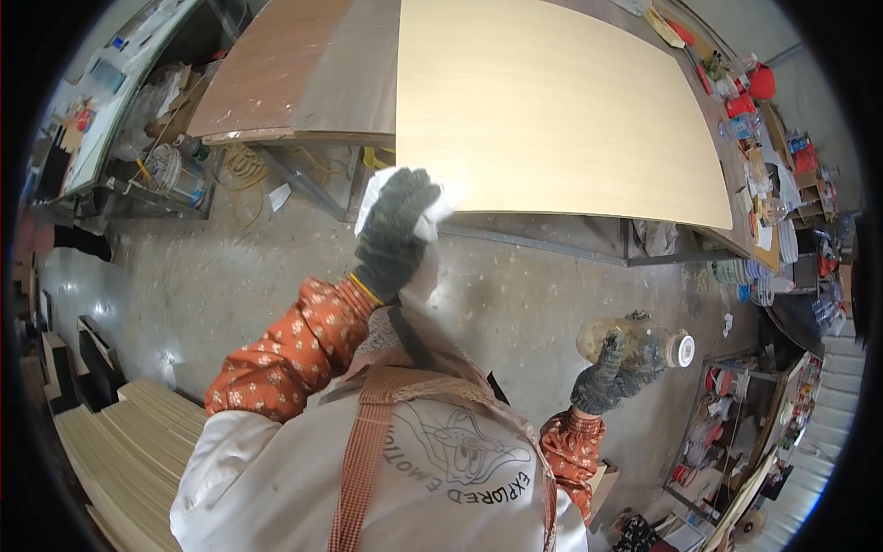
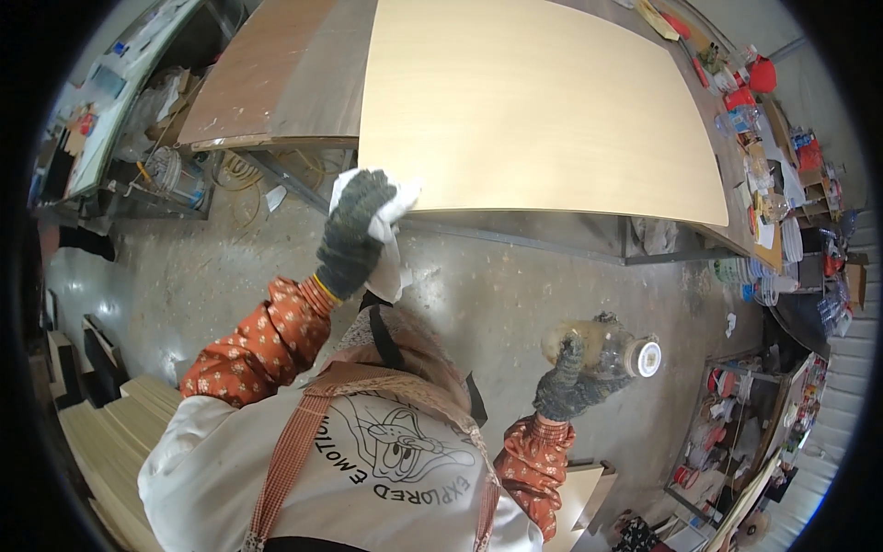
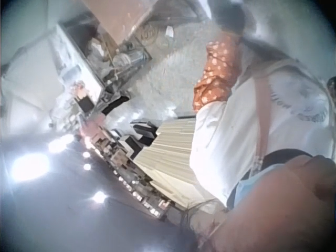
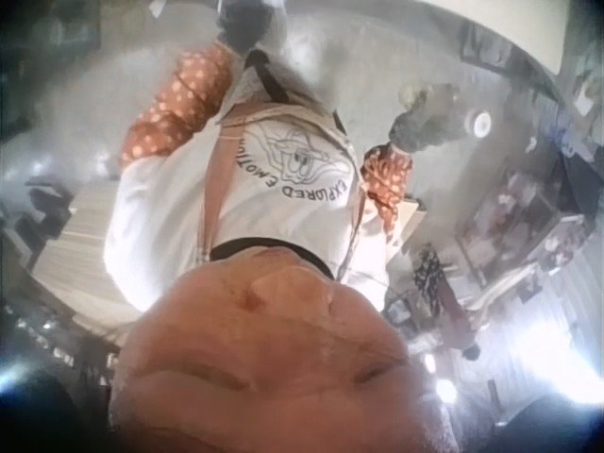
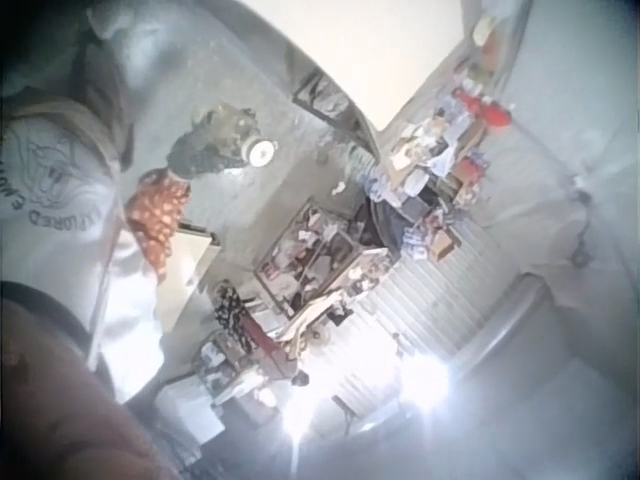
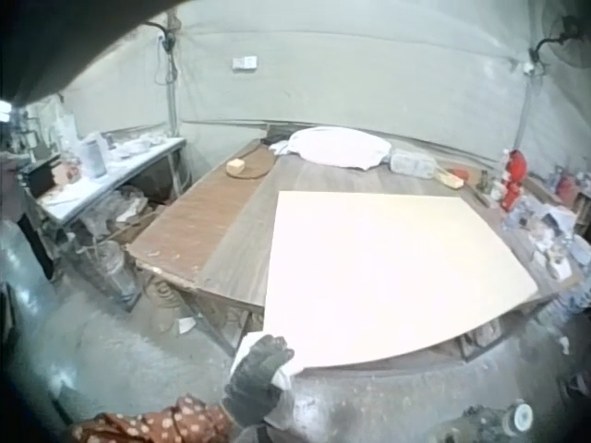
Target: The person wipes a large wooden board using a cloth and a sponge, then pours a liquid from a bottle onto the board and continues wiping it.
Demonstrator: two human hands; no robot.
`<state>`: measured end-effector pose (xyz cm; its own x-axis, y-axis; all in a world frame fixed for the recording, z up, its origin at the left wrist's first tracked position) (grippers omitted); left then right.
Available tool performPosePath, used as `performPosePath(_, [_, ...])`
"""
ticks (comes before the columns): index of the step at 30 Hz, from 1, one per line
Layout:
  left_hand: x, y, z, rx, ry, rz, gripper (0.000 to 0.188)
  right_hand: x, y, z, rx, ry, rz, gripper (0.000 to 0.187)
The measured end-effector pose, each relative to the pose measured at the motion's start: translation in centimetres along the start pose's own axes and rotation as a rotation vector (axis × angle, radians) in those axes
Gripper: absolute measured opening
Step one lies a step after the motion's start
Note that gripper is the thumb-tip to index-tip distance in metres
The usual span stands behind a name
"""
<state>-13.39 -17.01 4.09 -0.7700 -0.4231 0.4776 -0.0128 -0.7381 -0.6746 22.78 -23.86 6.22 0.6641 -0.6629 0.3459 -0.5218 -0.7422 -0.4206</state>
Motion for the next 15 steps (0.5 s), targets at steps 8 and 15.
performPosePath(8, [-5.2, 12.9, -0.5, 0.654, 0.568, -0.127, 0.035, 2.1, 0.6, -0.1, 0.132, 0.343, -0.016, 0.082])
performPosePath(15, [-4.2, 10.3, -0.3, 1.216, 1.347, -0.023, 0.037, -7.3, 5.1, -4.8, 0.581, 0.432, -0.758, 0.082])
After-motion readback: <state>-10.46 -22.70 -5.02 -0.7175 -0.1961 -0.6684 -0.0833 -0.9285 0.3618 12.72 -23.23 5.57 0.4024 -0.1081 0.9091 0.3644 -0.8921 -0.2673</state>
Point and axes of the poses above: each hand's wrist, its own y-axis away from the middle knuckle, its own x-axis out of the back of the hand, z = x × y, the point moved 9 cm from there along -y, towards the middle knuckle, and after that the axes turned 12 degrees about y, right-handed, at the moved point
